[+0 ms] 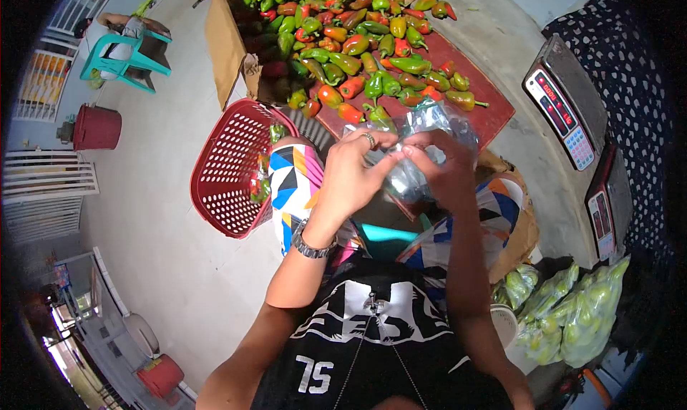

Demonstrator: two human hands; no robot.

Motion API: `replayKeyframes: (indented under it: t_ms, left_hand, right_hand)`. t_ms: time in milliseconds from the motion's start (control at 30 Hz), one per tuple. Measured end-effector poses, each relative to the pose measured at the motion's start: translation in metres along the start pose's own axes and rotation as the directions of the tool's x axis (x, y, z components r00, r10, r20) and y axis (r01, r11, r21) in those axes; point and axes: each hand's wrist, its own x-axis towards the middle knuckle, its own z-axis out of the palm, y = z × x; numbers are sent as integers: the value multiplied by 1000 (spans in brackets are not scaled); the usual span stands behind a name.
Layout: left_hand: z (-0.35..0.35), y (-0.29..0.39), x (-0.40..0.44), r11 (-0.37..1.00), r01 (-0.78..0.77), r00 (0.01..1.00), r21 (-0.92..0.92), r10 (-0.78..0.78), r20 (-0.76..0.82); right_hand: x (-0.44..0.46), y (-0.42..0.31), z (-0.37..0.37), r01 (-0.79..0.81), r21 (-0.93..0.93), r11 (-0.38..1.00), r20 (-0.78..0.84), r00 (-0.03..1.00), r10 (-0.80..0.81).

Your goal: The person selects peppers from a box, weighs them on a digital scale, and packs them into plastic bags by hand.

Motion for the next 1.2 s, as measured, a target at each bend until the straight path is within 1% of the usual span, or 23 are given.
replayKeyframes:
  t_ms: [67, 100, 200, 300, 400, 500, 600, 700, 800, 900, 967, 1000, 1033, 1133, 1200]
  left_hand:
    - [1, -14, -5, 985, 139, 987, -102, -130, 91]
    - [1, -16, -5, 981, 170, 981, -99, -158, 116]
    - [0, -16, -7, 911, 331, 941, -244, -298, 163]
    - [2, -26, -12, 843, 419, 908, -337, -383, 171]
    - [1, -25, -14, 879, 357, 934, -318, -338, 115]
    - [-2, -21, -14, 863, 396, 918, -314, -373, 132]
    - [-2, -28, -14, 842, 415, 910, -344, -393, 136]
    - [-1, -30, -16, 805, 423, 905, -417, -402, 141]
    - [7, -38, -21, 730, 459, 882, -506, -442, 163]
    - [11, -37, -26, 713, 450, 886, -538, -433, 168]
    - [13, -37, -29, 734, 424, 903, -531, -385, 188]
    - [13, -37, -31, 744, 410, 911, -528, -361, 199]
    - [14, -37, -33, 766, 400, 916, -504, -344, 205]
    - [12, -34, -37, 831, 370, 927, -416, -299, 228]
    - [7, -30, -40, 870, 364, 923, -333, -287, 257]
  right_hand:
    - [1, 7, 0, 18, -19, 1000, 10, 1000, -18]
    - [1, 8, 0, 29, -27, 999, 17, 999, -28]
    - [1, 5, -2, -8, -35, 999, 35, 999, 9]
    - [1, 5, -2, -25, -31, 999, 25, 999, 26]
    - [1, 6, -2, -4, -32, 999, 6, 1000, 4]
    - [1, 9, 1, 7, -20, 1000, -7, 1000, -7]
    - [0, 7, 8, 42, -48, 998, -203, 978, -51]
    - [-9, 7, 20, -39, -20, 999, -452, 892, 26]
    - [-31, 20, 30, -83, 8, 997, -529, 845, 75]
    - [-54, 15, 36, -22, 124, 992, -407, 911, 71]
    - [-54, 10, 39, -143, 310, 940, -205, 955, 213]
    - [-54, 4, 40, -213, 389, 896, -92, 959, 268]
    - [-51, -6, 39, -281, 406, 870, -39, 945, 324]
    - [-46, -4, 34, -382, 364, 849, 133, 924, 359]
    - [-47, -2, 29, -478, 440, 760, 240, 878, 414]
